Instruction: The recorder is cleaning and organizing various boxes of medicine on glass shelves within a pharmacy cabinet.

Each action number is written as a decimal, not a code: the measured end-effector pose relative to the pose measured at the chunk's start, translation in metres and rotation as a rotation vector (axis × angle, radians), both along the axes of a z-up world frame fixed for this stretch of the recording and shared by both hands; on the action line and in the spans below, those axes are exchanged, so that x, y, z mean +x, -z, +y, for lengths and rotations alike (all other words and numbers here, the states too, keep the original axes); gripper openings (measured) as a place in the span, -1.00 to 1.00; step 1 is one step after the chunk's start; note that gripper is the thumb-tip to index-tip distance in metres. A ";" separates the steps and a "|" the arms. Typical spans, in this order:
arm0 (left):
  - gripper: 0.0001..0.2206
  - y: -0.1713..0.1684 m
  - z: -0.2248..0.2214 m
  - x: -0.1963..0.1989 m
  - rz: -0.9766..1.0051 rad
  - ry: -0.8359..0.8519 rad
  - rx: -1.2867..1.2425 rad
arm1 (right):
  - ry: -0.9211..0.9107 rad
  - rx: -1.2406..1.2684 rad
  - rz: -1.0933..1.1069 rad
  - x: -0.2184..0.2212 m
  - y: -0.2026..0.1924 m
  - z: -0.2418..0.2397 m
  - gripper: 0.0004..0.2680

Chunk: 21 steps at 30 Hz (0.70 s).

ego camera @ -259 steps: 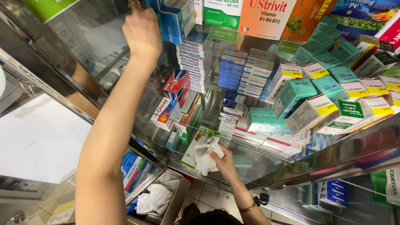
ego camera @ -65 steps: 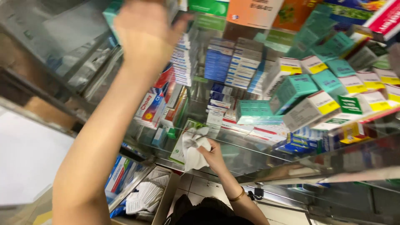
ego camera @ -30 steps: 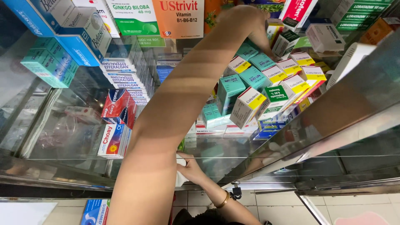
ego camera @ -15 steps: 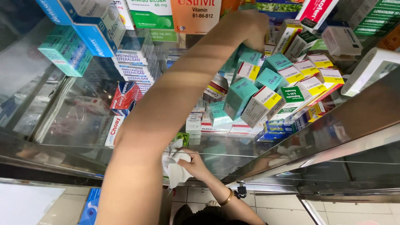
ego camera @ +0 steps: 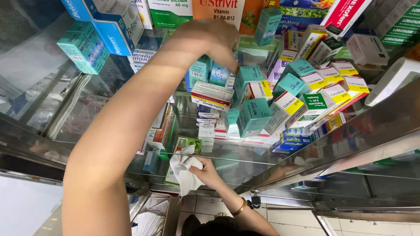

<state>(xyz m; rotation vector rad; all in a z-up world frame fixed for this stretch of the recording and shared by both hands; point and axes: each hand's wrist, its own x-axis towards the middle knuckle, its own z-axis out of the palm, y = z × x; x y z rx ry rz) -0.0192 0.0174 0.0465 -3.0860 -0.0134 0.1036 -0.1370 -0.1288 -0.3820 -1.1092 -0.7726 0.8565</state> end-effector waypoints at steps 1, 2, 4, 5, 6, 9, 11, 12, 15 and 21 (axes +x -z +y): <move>-0.39 -0.001 0.003 0.006 -0.021 0.047 0.015 | 0.004 -0.004 -0.007 0.000 -0.001 0.000 -0.84; -0.31 -0.001 0.006 0.013 -0.042 0.094 0.030 | 0.008 -0.008 -0.015 0.000 -0.002 0.000 -0.84; -0.34 -0.016 -0.009 0.013 -0.142 0.109 0.006 | 0.007 0.000 0.012 -0.001 0.000 0.001 -0.84; -0.36 -0.024 -0.016 0.014 -0.241 0.125 -0.020 | 0.006 0.007 0.040 -0.001 0.001 0.001 -0.84; -0.36 -0.003 -0.008 0.048 -0.243 0.125 -0.020 | 0.006 0.007 0.039 0.000 0.004 0.002 -0.84; -0.50 0.044 -0.001 0.130 -0.695 0.365 -0.161 | 0.017 -0.018 0.057 0.000 0.011 0.003 -0.88; -0.53 0.053 -0.016 0.155 -0.894 0.396 0.088 | 0.018 -0.020 0.055 0.000 0.010 0.002 -0.87; -0.53 0.061 -0.019 0.165 -0.896 0.395 0.087 | 0.018 -0.022 0.053 0.000 0.016 0.002 -0.87; -0.35 0.072 -0.024 0.184 -1.054 0.359 0.268 | 0.041 0.019 0.038 0.002 0.024 0.003 -0.88; -0.55 0.072 -0.008 0.182 -0.670 0.127 0.050 | 0.061 0.119 -0.088 -0.001 -0.011 0.002 -0.87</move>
